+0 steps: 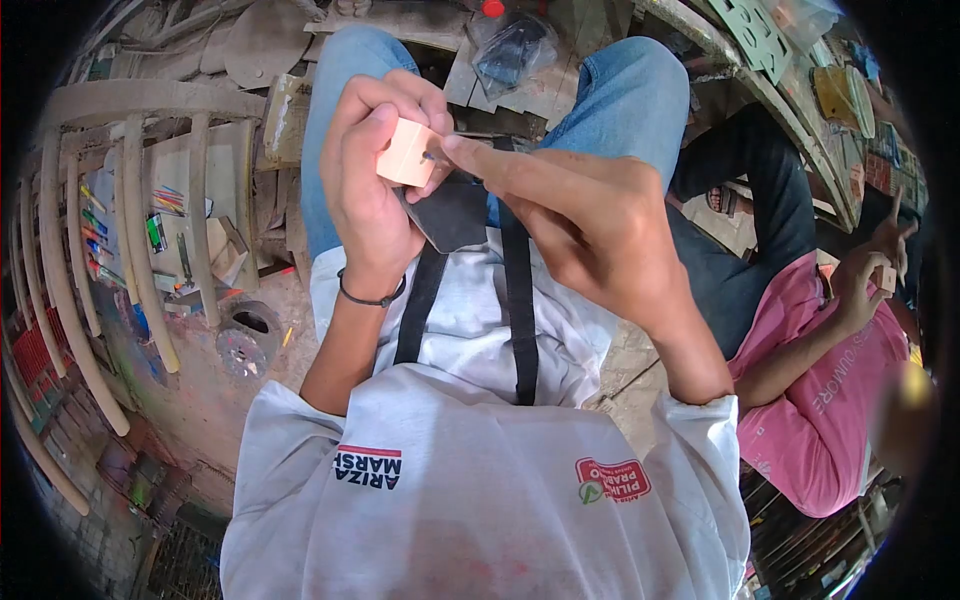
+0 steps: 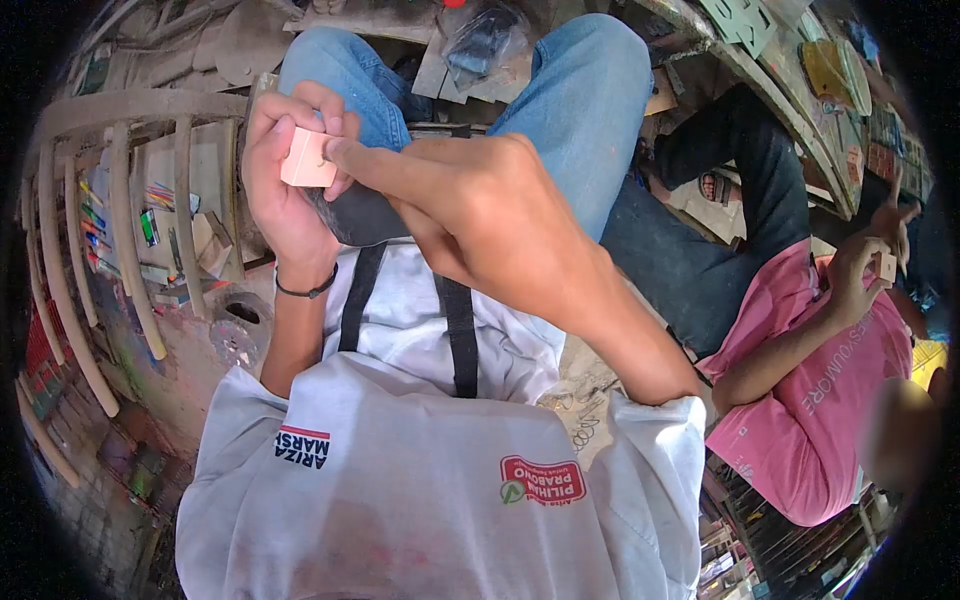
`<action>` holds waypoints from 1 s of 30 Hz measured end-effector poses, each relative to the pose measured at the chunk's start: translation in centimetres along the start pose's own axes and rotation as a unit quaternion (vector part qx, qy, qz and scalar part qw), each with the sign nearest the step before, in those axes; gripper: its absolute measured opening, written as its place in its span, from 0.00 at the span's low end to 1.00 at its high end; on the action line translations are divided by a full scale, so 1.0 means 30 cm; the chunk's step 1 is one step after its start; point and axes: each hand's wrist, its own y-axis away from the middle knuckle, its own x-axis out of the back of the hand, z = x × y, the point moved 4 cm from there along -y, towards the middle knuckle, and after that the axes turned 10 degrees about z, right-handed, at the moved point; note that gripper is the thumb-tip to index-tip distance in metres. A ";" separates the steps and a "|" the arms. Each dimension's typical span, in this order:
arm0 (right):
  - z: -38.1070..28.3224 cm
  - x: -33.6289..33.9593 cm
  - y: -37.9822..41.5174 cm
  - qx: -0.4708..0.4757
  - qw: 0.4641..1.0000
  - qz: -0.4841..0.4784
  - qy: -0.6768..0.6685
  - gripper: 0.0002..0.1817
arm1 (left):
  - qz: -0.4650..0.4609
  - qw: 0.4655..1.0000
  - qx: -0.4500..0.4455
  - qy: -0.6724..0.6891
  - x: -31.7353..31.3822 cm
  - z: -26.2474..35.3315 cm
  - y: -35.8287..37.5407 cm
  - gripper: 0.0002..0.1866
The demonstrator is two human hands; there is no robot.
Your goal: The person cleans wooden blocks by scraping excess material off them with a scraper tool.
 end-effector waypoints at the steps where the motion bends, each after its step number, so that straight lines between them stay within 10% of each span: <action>1: 0.002 -0.013 0.007 0.000 1.000 0.000 0.000 0.25 | 0.007 1.000 -0.016 -0.013 0.003 0.002 0.002 0.10; 13: 0.033 -0.048 0.095 -0.263 0.944 0.109 -0.168 0.13 | 0.013 0.984 -0.143 -0.110 -0.011 -0.024 -0.002 0.09; 25: 0.104 -0.070 0.145 -0.468 0.793 0.101 -0.377 0.13 | -0.039 0.963 -0.185 -0.191 -0.020 -0.045 -0.006 0.07; 30: 0.103 -0.079 0.170 -0.543 0.650 0.081 -0.525 0.14 | -0.046 0.951 -0.218 -0.214 -0.022 -0.040 -0.001 0.07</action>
